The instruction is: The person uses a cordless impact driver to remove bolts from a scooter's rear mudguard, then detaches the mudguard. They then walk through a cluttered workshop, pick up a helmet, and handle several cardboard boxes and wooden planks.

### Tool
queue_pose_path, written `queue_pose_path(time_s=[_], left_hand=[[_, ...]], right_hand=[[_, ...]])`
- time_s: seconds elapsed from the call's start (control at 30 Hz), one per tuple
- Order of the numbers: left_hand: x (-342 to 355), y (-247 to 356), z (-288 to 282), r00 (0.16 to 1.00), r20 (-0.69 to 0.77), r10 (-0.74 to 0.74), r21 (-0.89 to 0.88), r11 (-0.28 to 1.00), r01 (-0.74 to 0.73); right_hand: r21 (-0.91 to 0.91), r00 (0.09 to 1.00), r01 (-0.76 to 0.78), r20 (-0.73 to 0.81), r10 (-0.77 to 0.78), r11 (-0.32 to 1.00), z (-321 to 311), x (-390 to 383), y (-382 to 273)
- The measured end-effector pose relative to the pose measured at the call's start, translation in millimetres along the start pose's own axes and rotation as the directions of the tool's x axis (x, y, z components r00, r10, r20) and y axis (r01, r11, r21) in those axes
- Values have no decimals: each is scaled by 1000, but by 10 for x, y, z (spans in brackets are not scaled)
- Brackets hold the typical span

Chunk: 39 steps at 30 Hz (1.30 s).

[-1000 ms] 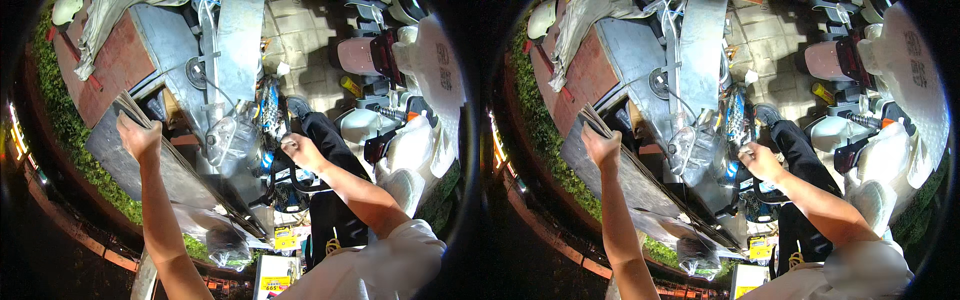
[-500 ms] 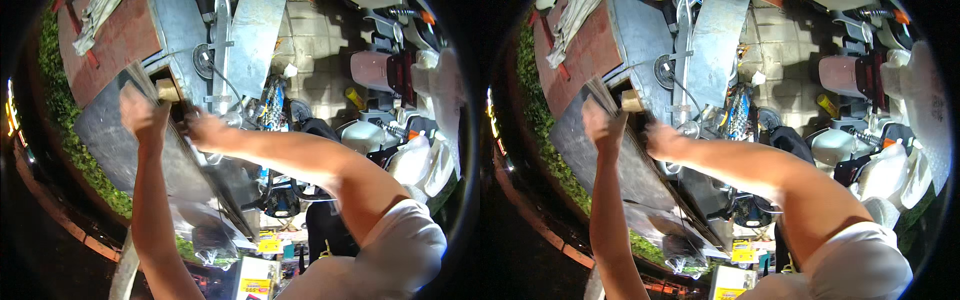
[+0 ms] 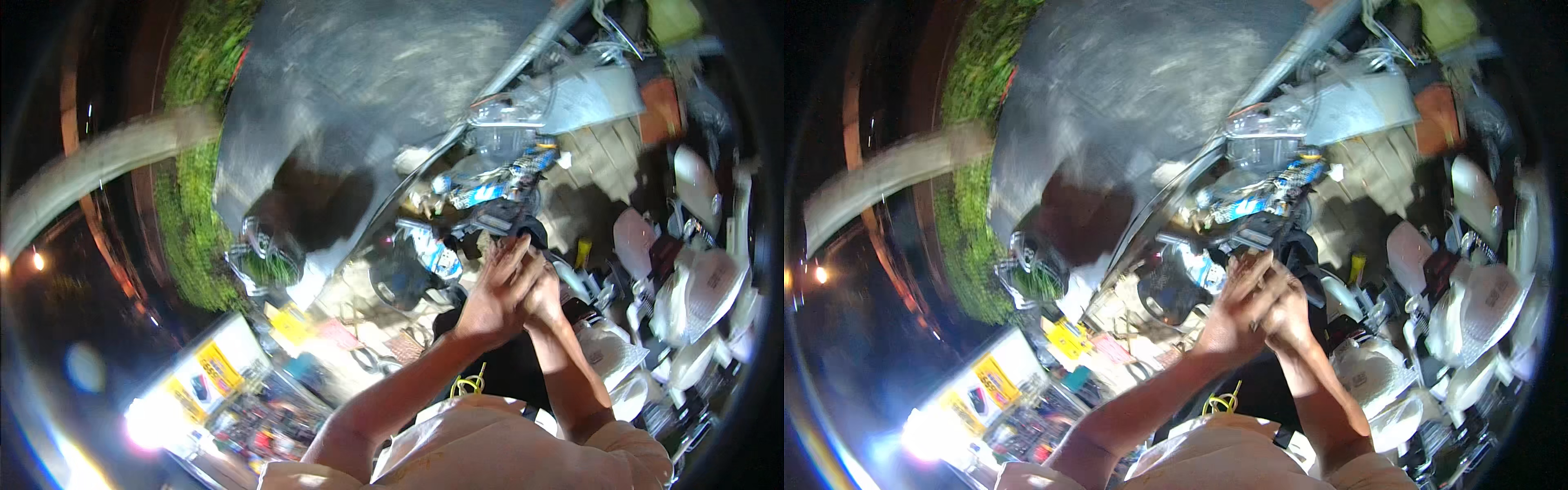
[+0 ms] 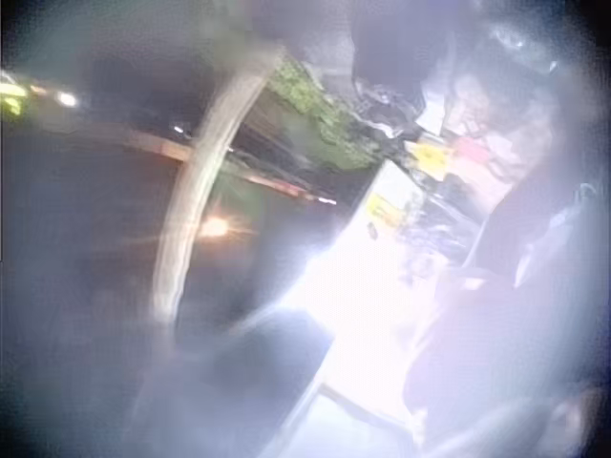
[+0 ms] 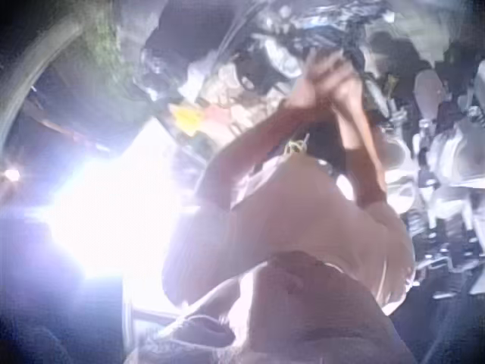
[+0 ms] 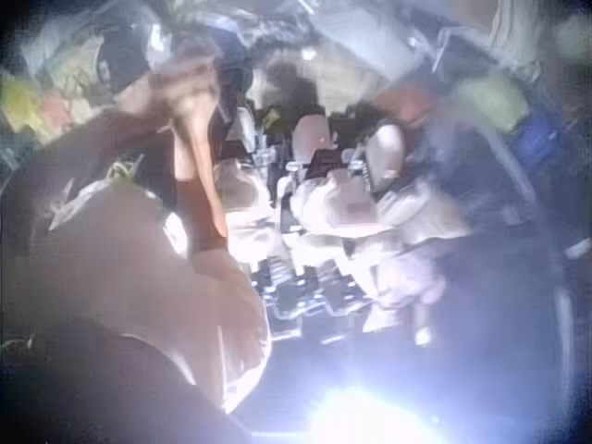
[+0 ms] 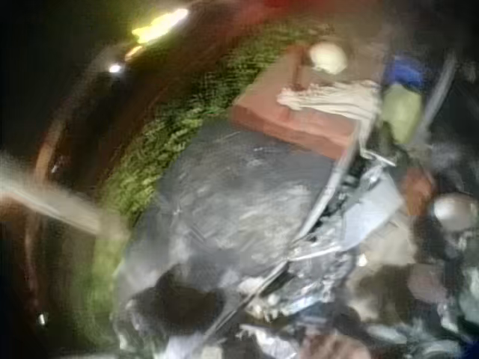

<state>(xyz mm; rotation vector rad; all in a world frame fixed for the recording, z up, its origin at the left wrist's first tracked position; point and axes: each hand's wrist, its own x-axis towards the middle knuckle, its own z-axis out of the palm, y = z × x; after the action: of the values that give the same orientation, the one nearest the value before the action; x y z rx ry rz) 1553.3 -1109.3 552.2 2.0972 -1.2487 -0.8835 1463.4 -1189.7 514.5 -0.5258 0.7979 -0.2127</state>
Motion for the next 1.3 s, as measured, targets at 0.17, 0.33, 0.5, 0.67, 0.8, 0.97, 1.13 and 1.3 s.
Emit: queue_pose_path(time_s=[0.17, 0.33, 0.5, 0.67, 0.8, 0.97, 1.13, 1.3], left_hand=[[-2588, -1328, 429, 577, 398, -713, 336, 699, 632], [-6032, -1719, 813, 139, 136, -981, -166, 116, 979], [-8216, -1074, 2237, -292, 348, -891, -326, -407, 853], [-8599, -191, 4024, -141, 495, -858, -591, -451, 668], [-7999, 312, 4424, -116, 577, -809, -616, -524, 589], [-7995, 41, 3943, -175, 429, -886, -645, -436, 628], [-8483, -1743, 3558, -178, 217, -960, -807, -279, 521], [-8509, -3685, 3498, -200, 95, -975, -952, -148, 268]], right_hand=[[154, 895, -437, 171, 412, 886, 23, -811, 865], [-612, 905, -419, -338, 256, 671, 91, -1380, 1267], [-943, 966, -181, -117, 229, 278, 798, -1610, 1812], [-963, 906, 251, 200, 372, -94, 1258, -1686, 2371], [-972, 864, 233, 189, 467, -36, 1082, -1577, 3090], [-987, 781, -1, -101, 616, -161, 483, -1576, 4266], [-863, 663, -156, -452, 597, -481, -155, -1846, 5173], [-826, 697, -175, -488, 525, -536, -760, -1865, 6384]])
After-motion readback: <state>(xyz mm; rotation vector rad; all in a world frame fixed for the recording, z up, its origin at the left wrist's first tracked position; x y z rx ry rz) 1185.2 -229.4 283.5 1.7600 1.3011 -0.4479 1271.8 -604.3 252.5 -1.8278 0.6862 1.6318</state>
